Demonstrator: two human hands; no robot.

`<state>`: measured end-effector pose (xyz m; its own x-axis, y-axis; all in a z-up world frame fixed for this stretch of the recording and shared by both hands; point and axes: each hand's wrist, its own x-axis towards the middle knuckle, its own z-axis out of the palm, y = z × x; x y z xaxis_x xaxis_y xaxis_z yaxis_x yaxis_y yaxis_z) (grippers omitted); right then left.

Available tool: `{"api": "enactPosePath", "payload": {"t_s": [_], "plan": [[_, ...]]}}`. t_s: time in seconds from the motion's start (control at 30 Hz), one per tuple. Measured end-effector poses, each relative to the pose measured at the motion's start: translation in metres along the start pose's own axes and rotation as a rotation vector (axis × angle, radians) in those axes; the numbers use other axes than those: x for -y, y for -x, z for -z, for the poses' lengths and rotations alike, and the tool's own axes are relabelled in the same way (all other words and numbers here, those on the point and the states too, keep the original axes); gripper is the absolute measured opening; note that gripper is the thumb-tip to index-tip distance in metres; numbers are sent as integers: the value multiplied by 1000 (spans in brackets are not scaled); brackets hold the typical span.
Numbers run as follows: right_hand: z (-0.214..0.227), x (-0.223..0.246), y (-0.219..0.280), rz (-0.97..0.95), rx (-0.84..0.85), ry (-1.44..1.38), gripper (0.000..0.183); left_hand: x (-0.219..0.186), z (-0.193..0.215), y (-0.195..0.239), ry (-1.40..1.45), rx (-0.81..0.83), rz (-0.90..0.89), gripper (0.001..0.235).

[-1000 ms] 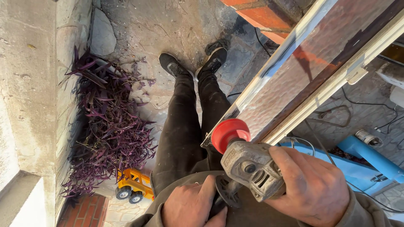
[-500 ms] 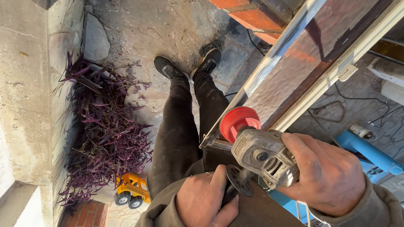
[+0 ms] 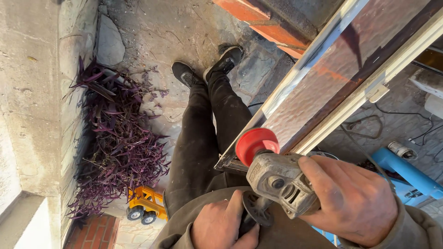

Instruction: Use an angle grinder with a wire brush attachment to clean or sand the edges of a window frame.

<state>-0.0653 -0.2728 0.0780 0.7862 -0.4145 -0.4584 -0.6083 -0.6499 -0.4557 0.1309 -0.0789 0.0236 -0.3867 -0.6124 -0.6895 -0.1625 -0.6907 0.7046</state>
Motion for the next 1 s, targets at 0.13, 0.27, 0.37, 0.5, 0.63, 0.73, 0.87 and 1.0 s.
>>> {"api": "enactPosePath", "payload": {"t_s": [0.13, 0.27, 0.37, 0.5, 0.63, 0.73, 0.87, 1.0], "plan": [[5, -4, -7, 14, -30, -23, 81, -4, -3, 1, -6, -96, -133, 43], [-11, 10, -7, 86, -20, -86, 80, 33, -33, 28, -122, -73, 87, 67], [-3, 6, -9, 63, 8, -142, 80, 25, -31, 30, -7, -177, -27, 71], [-3, 8, -16, 30, -44, -122, 81, 37, -22, 21, -191, 11, 57, 67], [-7, 12, -8, 16, -57, -66, 85, 29, -8, 25, -113, 31, 90, 76], [-16, 15, 0, -28, -59, -96, 87, 32, 12, 23, -169, 92, -36, 67], [-21, 23, -1, -37, -21, -200, 81, 28, 14, 34, -183, 11, -82, 73], [-20, 26, 7, -176, -76, -229, 83, 16, 32, 25, -170, 224, 14, 59]]}}
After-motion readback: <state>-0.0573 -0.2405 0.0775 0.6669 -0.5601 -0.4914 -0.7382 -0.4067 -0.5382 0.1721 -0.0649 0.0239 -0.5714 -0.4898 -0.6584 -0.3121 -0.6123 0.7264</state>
